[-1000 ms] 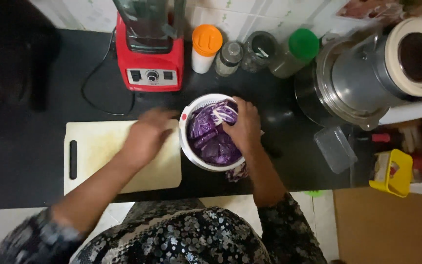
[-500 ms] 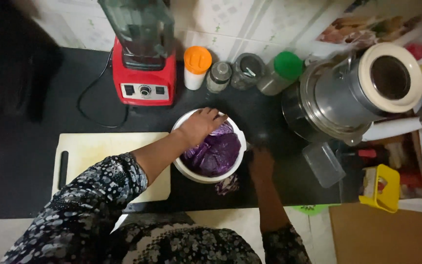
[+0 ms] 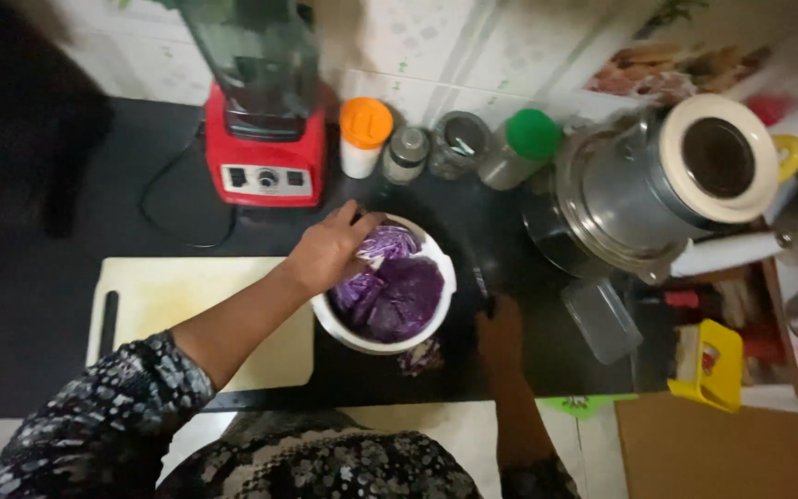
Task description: Washing a purple cabbage in a sink and then slicing it into pieces on a cutting board using a knife.
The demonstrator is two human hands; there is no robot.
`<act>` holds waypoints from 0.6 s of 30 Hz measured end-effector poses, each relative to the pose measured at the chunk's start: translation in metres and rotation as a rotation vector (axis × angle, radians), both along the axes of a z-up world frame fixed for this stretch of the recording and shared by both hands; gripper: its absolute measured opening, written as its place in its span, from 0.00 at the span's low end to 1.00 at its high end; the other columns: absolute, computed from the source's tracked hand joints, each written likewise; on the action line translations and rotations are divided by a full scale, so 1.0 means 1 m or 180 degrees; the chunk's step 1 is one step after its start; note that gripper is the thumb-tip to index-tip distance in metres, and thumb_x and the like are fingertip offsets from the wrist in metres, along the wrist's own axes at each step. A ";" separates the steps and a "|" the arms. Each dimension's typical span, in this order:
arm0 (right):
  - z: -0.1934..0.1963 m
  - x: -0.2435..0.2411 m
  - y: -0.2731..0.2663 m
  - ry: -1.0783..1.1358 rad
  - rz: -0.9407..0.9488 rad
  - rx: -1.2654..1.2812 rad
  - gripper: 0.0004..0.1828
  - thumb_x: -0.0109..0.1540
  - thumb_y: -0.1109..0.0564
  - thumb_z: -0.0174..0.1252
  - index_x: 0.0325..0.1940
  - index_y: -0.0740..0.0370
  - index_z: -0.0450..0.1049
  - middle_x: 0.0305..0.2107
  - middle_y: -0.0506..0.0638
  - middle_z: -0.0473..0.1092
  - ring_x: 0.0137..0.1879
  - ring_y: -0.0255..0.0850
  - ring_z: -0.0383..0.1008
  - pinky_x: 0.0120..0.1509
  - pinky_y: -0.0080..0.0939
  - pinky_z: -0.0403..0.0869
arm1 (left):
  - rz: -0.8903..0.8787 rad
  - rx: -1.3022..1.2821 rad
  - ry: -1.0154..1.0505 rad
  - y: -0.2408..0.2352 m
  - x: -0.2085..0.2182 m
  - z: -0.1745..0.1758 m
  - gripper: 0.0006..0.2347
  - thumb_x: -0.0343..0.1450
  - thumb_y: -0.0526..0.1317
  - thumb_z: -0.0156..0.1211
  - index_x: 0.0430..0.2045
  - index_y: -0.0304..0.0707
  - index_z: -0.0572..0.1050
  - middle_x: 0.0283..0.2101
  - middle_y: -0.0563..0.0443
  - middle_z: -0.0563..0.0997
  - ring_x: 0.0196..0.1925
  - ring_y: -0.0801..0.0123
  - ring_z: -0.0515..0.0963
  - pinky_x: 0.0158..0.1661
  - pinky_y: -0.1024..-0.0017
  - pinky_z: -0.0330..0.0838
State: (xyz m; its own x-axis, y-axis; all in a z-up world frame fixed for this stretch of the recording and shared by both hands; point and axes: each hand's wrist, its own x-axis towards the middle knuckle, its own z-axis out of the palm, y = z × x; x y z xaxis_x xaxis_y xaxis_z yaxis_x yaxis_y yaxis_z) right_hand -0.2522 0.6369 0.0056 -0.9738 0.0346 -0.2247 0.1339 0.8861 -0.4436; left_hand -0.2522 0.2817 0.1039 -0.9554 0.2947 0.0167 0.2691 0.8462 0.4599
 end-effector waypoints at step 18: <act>0.092 0.114 -0.143 0.0515 0.0013 -0.1478 0.08 0.67 0.55 0.46 0.34 0.58 0.64 0.19 0.48 0.65 0.27 0.39 0.64 0.41 0.45 0.64 | 0.2104 0.4056 -0.0633 -0.151 0.203 -0.041 0.27 0.55 0.34 0.71 0.47 0.42 0.65 0.44 0.48 0.73 0.41 0.69 0.75 0.34 0.73 0.74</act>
State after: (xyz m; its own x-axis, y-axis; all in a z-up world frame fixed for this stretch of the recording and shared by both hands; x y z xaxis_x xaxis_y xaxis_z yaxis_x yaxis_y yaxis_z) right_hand -0.1379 0.4940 0.0974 -0.9974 -0.0374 -0.0612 0.0274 0.5902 -0.8068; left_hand -0.0492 0.1305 0.0633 -0.9260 -0.3062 -0.2206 -0.1579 -0.2167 0.9634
